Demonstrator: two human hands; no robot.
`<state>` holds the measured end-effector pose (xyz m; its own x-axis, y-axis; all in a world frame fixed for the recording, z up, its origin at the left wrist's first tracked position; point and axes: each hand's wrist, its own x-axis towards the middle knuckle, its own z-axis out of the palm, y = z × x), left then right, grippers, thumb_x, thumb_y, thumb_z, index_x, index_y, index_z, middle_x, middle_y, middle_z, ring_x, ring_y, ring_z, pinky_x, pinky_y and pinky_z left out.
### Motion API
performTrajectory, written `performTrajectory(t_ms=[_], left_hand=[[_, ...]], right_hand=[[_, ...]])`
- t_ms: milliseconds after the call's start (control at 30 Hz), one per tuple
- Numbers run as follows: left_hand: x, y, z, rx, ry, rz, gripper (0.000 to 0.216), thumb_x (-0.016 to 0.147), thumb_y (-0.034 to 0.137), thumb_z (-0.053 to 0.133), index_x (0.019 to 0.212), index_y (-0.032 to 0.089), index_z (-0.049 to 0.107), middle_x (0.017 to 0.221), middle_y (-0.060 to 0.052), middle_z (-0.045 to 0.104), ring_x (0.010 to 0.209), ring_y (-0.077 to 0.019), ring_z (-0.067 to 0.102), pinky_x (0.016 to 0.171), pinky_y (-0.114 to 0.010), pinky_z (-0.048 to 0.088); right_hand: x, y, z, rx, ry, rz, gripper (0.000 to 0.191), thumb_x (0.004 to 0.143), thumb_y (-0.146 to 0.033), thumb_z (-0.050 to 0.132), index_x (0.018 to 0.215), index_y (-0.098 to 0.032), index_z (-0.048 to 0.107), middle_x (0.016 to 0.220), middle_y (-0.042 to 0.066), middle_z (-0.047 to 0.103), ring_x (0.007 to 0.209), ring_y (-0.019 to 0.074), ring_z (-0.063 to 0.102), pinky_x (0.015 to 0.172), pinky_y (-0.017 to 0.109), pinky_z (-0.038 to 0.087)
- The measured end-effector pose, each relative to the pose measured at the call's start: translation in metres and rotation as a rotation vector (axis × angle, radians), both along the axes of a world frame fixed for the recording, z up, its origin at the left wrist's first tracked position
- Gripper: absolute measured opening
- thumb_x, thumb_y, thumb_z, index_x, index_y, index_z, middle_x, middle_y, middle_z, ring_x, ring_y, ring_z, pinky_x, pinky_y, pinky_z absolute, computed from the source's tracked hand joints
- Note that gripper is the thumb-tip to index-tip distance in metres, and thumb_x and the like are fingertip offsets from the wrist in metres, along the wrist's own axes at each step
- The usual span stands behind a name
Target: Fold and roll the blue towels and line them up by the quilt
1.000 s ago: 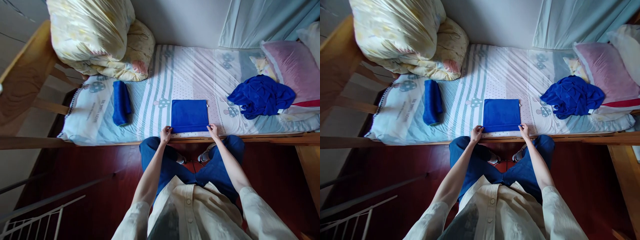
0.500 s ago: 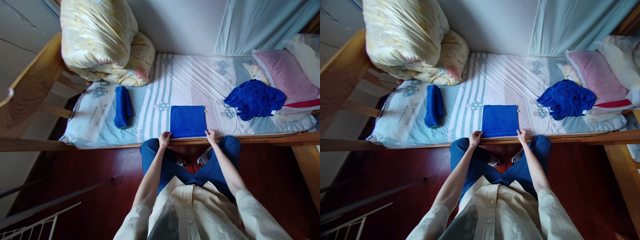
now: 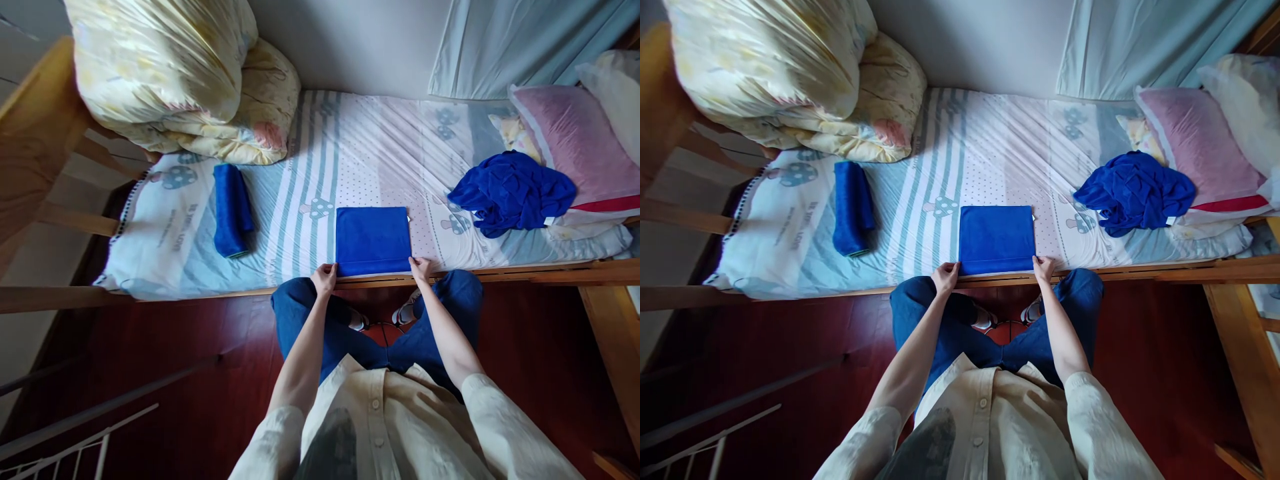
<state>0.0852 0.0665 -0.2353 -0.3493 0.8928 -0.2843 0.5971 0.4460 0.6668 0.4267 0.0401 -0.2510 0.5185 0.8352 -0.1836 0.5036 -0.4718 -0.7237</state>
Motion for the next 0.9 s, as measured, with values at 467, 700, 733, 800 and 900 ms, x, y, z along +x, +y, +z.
performTrajectory(t_ms=[467,700,733,800,900], left_hand=[[-0.007,0.009,0.012,-0.091,0.012,-0.054,0.033,0.083,0.047,0.062,0.083,0.017,0.075,0.086,-0.010,0.079,0.095,-0.0290,0.075,0.090,-0.034,0.055],[-0.017,-0.006,0.027,0.130,0.072,-0.172,0.033,0.093,0.038,0.051,0.105,0.016,0.071,0.102,-0.013,0.078,0.097,-0.0257,0.074,0.092,-0.037,0.057],[-0.016,-0.010,0.029,0.197,0.086,-0.257,0.034,0.094,0.038,0.050,0.111,0.016,0.070,0.110,-0.014,0.077,0.103,-0.0259,0.073,0.096,-0.038,0.056],[-0.013,-0.019,0.029,0.304,0.115,-0.475,0.037,0.097,0.036,0.048,0.121,0.017,0.067,0.126,-0.015,0.072,0.119,-0.0266,0.068,0.106,-0.040,0.053],[-0.004,-0.027,0.023,0.342,0.172,-0.786,0.044,0.096,0.029,0.048,0.135,0.016,0.061,0.144,-0.014,0.062,0.139,-0.0273,0.054,0.118,-0.044,0.044]], right_hand=[[0.004,0.012,0.008,-0.182,-0.066,-0.011,0.028,0.081,-0.041,0.071,0.077,-0.014,0.079,0.080,0.015,0.080,0.078,0.0304,0.075,0.073,0.034,0.054],[0.032,-0.003,0.034,0.015,-0.212,0.096,0.025,0.088,-0.025,0.057,0.101,-0.014,0.076,0.097,0.013,0.080,0.087,0.0257,0.075,0.086,0.036,0.058],[0.036,-0.009,0.037,0.068,-0.243,0.168,0.028,0.090,-0.025,0.055,0.106,-0.015,0.075,0.101,0.013,0.080,0.091,0.0257,0.075,0.089,0.037,0.058],[0.037,-0.020,0.043,0.142,-0.305,0.352,0.033,0.095,-0.026,0.050,0.116,-0.016,0.074,0.111,0.014,0.078,0.102,0.0259,0.073,0.095,0.038,0.057],[0.027,-0.033,0.048,0.167,-0.396,0.665,0.040,0.099,-0.027,0.047,0.131,-0.017,0.069,0.130,0.014,0.072,0.121,0.0260,0.067,0.108,0.041,0.051]])
